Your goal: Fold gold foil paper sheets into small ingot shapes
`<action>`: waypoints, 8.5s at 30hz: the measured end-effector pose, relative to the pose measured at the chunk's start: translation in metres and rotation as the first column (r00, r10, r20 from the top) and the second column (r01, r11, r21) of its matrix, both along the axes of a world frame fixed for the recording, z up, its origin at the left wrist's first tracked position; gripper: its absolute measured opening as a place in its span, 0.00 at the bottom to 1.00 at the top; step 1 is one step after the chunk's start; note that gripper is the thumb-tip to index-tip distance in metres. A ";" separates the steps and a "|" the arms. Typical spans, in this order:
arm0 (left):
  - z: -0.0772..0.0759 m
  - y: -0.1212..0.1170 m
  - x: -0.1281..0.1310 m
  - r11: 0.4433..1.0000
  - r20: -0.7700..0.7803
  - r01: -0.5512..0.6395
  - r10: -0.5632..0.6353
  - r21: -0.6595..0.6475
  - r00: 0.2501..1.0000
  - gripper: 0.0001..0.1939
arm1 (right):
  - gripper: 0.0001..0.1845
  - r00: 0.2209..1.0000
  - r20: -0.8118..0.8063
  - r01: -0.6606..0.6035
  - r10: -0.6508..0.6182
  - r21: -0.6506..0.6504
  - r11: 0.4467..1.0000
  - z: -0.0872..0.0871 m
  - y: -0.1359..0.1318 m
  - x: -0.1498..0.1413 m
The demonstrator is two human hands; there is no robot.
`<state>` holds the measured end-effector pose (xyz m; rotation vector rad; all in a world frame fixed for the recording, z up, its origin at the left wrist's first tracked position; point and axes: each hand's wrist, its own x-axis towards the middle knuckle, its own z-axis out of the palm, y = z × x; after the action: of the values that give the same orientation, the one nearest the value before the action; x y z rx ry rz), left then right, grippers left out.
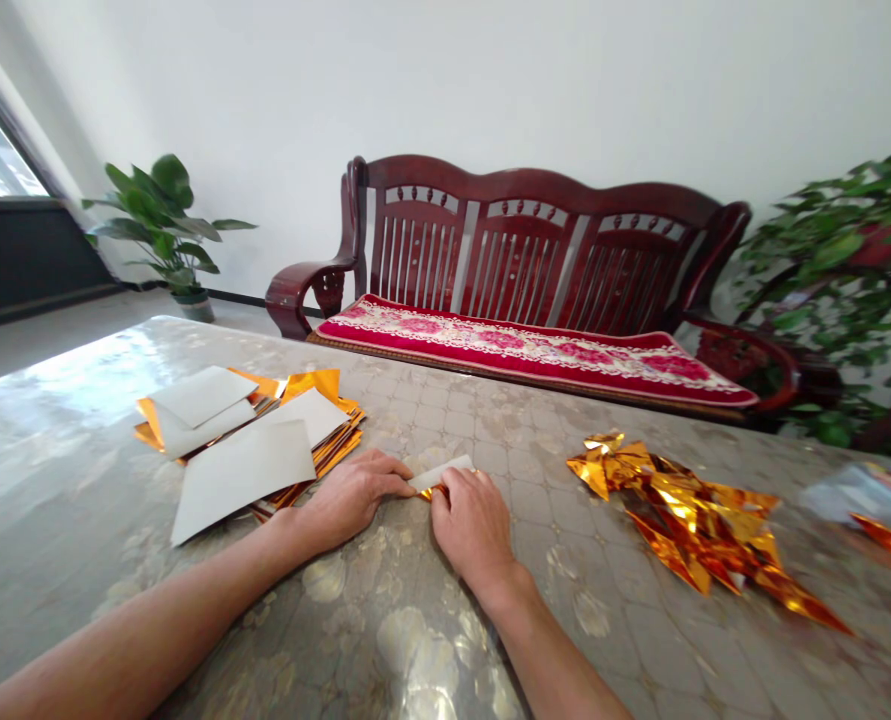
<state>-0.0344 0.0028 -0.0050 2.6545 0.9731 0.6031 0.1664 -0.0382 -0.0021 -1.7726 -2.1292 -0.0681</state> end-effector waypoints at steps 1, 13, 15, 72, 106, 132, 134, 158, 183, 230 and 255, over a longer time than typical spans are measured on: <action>0.000 0.000 0.000 1.000 -0.002 0.003 -0.003 0.001 1.000 0.19 | 0.11 1.000 0.002 0.001 -0.001 0.001 1.000 0.000 0.000 0.000; 0.002 -0.002 0.001 1.000 -0.040 0.023 -0.023 0.012 0.999 0.17 | 0.09 0.999 0.045 0.014 -0.013 -0.014 1.000 -0.001 0.000 -0.001; 0.002 -0.002 0.001 0.999 -0.055 0.027 -0.025 0.027 0.998 0.17 | 0.09 0.999 0.043 0.009 -0.009 -0.014 1.000 -0.001 0.000 -0.001; 0.005 -0.041 0.019 0.992 -0.328 -0.036 0.074 0.118 0.942 0.11 | 0.17 0.994 -0.109 -0.021 0.014 -0.061 0.998 0.000 -0.004 0.010; 0.007 -0.040 0.020 0.994 -0.363 -0.012 0.051 0.111 0.930 0.13 | 0.08 0.980 -0.156 0.104 -0.119 -0.100 0.989 -0.003 -0.004 0.009; 0.016 -0.037 0.029 0.992 -0.371 0.061 -0.015 0.114 0.929 0.08 | 0.10 0.996 -0.003 0.083 -0.084 -0.059 0.995 -0.003 0.001 0.021; 0.016 -0.043 0.030 0.992 -0.370 0.061 -0.017 0.108 0.929 0.09 | 0.11 0.997 -0.022 0.076 -0.077 -0.047 0.996 -0.004 0.003 0.025; 0.001 -0.045 0.045 0.965 -0.313 0.138 -0.064 0.222 0.948 0.08 | 0.06 0.979 -0.084 0.171 -0.183 -0.135 0.976 0.001 0.007 0.016; -0.004 -0.048 0.049 0.988 -0.250 0.022 0.017 0.151 0.968 0.03 | 0.07 0.960 -0.164 0.182 -0.227 -0.252 0.950 0.007 0.017 0.027; 0.003 -0.052 0.047 0.986 -0.263 -0.078 0.116 0.149 0.958 0.15 | 0.11 0.997 -0.076 0.017 -0.015 0.028 0.999 -0.008 -0.015 0.012; 0.002 -0.051 0.045 0.983 -0.257 -0.068 0.111 0.171 0.960 0.15 | 0.08 0.987 0.118 -0.132 0.111 0.185 0.974 -0.010 -0.020 0.011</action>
<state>0.0111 -0.0484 -0.0035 2.9024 1.1682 0.3613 0.1775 -0.0579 -0.0124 -1.5572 -2.2177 -0.3331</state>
